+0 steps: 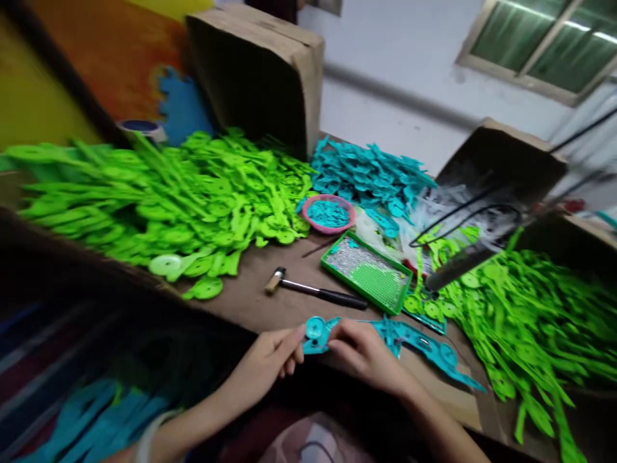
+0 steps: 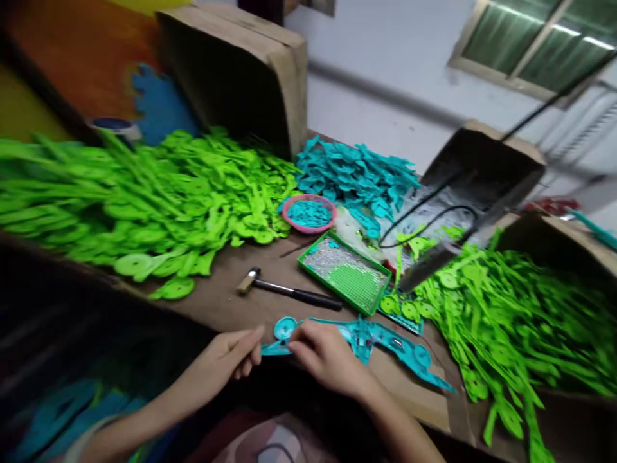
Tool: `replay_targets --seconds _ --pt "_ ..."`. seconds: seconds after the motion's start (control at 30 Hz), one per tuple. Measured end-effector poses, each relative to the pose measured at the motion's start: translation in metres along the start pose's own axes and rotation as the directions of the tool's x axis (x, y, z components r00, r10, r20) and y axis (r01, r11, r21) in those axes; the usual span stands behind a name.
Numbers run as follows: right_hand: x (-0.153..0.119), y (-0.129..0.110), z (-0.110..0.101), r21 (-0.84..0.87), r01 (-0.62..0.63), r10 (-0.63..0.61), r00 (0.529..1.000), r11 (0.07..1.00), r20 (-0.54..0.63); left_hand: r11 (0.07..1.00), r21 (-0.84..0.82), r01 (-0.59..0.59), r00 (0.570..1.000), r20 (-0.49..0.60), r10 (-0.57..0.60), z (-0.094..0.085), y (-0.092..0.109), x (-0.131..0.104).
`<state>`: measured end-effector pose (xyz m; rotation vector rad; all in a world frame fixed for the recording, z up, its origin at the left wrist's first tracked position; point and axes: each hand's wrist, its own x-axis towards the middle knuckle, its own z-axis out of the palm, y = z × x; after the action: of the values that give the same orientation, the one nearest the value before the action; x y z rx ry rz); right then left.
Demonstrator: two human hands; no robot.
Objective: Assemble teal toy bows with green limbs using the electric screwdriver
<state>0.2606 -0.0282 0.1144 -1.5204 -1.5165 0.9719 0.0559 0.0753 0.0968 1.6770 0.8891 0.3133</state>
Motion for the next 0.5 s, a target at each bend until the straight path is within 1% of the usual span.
replay_targets --seconds 0.03,0.07,0.1,0.13,0.17,0.2,0.23,0.27,0.3,0.33,0.4,0.43,0.5 --pt "0.001 0.002 -0.005 0.029 -0.003 0.005 0.998 1.0 -0.059 0.989 0.124 -0.08 0.991 -0.093 0.092 -0.014 0.001 0.005" --pt "0.005 0.002 -0.01 0.071 -0.004 0.014 0.991 0.997 -0.135 0.942 0.308 -0.136 0.961 -0.191 0.201 -0.032 0.003 0.015" --pt "0.012 0.001 -0.013 0.115 0.002 0.022 0.978 0.993 -0.209 0.836 0.531 -0.141 0.893 -0.296 0.338 -0.053 0.006 0.029" --pt "0.021 -0.001 -0.015 0.157 0.015 0.027 0.964 0.987 -0.264 0.697 0.715 -0.053 0.838 -0.347 0.42 -0.076 0.009 0.046" --pt "0.031 -0.003 -0.014 0.194 0.028 0.03 0.956 0.981 -0.291 0.569 0.821 0.044 0.82 -0.355 0.449 -0.097 0.014 0.067" --pt "0.041 -0.006 -0.011 0.223 0.04 0.028 0.956 0.974 -0.294 0.53 0.845 0.072 0.817 -0.355 0.454 -0.115 0.018 0.09" --pt "0.05 -0.008 -0.005 0.242 0.049 0.021 0.96 0.969 -0.278 0.507 0.86 0.064 0.827 -0.33 0.456 -0.128 0.023 0.113" --pt "0.057 -0.009 0.001 0.25 0.05 0.014 0.969 0.967 -0.249 0.479 0.877 0.046 0.844 -0.29 0.451 -0.137 0.027 0.136" --pt "0.063 -0.01 0.009 0.247 0.046 0.008 0.977 0.968 -0.214 0.456 0.889 0.024 0.862 -0.249 0.442 -0.14 0.031 0.157" --pt "0.065 -0.009 0.015 0.231 0.037 0.007 0.983 0.972 -0.184 0.437 0.899 0.009 0.878 -0.216 0.427 -0.138 0.033 0.175" --pt "0.064 -0.003 0.025 0.182 0.013 0.015 0.988 0.983 -0.154 0.409 0.912 0.007 0.901 -0.183 0.393 -0.125 0.032 0.199" --pt "0.06 0.002 0.027 0.16 -0.002 0.028 0.987 0.987 -0.159 0.402 0.916 0.017 0.907 -0.183 0.379 -0.116 0.03 0.204" --pt "0.046 0.013 0.025 0.143 -0.041 0.071 0.975 0.989 -0.211 0.392 0.919 0.043 0.911 -0.197 0.362 -0.101 0.024 0.199"
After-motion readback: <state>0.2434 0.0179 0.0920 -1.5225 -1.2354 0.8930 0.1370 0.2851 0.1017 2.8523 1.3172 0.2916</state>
